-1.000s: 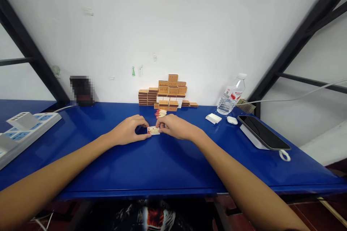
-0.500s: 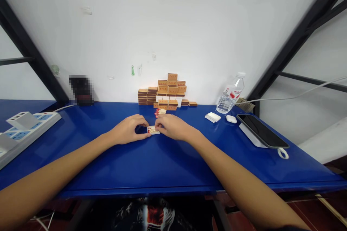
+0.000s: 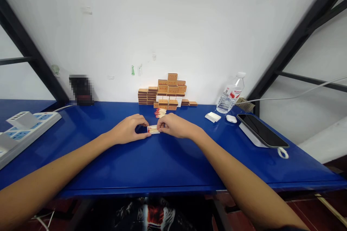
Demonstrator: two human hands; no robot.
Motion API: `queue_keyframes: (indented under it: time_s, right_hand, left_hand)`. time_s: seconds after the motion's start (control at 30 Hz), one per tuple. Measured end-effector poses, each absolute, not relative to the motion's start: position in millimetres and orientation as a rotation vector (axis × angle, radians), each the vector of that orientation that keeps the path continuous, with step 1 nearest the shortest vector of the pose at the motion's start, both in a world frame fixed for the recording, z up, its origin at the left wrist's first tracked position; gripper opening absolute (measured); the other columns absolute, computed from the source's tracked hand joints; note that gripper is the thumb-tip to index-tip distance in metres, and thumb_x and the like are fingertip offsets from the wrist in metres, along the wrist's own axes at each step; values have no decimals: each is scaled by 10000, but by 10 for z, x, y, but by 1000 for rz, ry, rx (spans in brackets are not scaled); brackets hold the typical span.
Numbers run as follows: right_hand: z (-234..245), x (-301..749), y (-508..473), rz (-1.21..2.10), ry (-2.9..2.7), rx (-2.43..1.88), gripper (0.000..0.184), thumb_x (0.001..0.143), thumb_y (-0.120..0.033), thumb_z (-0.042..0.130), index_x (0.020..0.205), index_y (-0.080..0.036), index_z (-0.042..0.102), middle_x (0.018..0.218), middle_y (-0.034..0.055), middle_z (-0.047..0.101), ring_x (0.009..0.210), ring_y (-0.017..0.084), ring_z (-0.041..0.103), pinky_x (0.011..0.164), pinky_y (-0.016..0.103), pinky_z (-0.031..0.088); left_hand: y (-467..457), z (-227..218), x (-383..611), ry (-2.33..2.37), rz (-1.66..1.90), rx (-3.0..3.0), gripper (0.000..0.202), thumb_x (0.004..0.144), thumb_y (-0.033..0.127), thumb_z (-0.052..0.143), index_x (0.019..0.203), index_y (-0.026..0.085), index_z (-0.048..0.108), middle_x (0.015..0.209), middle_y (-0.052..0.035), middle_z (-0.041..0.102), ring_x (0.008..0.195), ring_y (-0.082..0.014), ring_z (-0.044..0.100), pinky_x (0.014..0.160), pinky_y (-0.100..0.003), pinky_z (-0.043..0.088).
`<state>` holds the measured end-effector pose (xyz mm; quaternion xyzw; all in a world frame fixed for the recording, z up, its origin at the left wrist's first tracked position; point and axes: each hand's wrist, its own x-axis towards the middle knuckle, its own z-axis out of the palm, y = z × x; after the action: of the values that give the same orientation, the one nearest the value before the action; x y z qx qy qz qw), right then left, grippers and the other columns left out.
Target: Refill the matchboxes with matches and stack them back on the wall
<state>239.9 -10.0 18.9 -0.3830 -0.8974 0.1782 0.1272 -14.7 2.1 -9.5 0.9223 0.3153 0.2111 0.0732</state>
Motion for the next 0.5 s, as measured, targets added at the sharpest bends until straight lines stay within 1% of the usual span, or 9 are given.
queue_keyframes:
  time_s: [0.17, 0.33, 0.5]
  right_hand:
    - [145, 2360, -98, 455, -2608, -1075, 137, 889, -110, 613, 890, -165, 738, 834, 36, 718, 718, 145, 600, 653, 245, 409]
    - [105, 2294, -115, 346, -2625, -1110, 141, 930, -137, 590, 846, -156, 703, 785, 33, 678, 680, 139, 543, 638, 255, 353]
    - [72, 2259, -114, 303, -2579, -1100, 134, 943, -133, 580, 882, -157, 696, 756, 19, 640, 677, 136, 522, 641, 251, 334]
  left_hand:
    - [14, -95, -142, 949, 646, 2760, 261, 905, 457, 700, 967, 203, 708, 928, -54, 683, 921, -234, 617, 798, -355, 481]
    - [20, -102, -143, 945, 639, 2775, 247, 909, 444, 697, 960, 202, 700, 939, -56, 682, 929, -237, 617, 811, -358, 482]
    - [19, -97, -142, 944, 622, 2779, 230, 905, 426, 704, 949, 201, 687, 935, -47, 683, 925, -232, 614, 813, -358, 480]
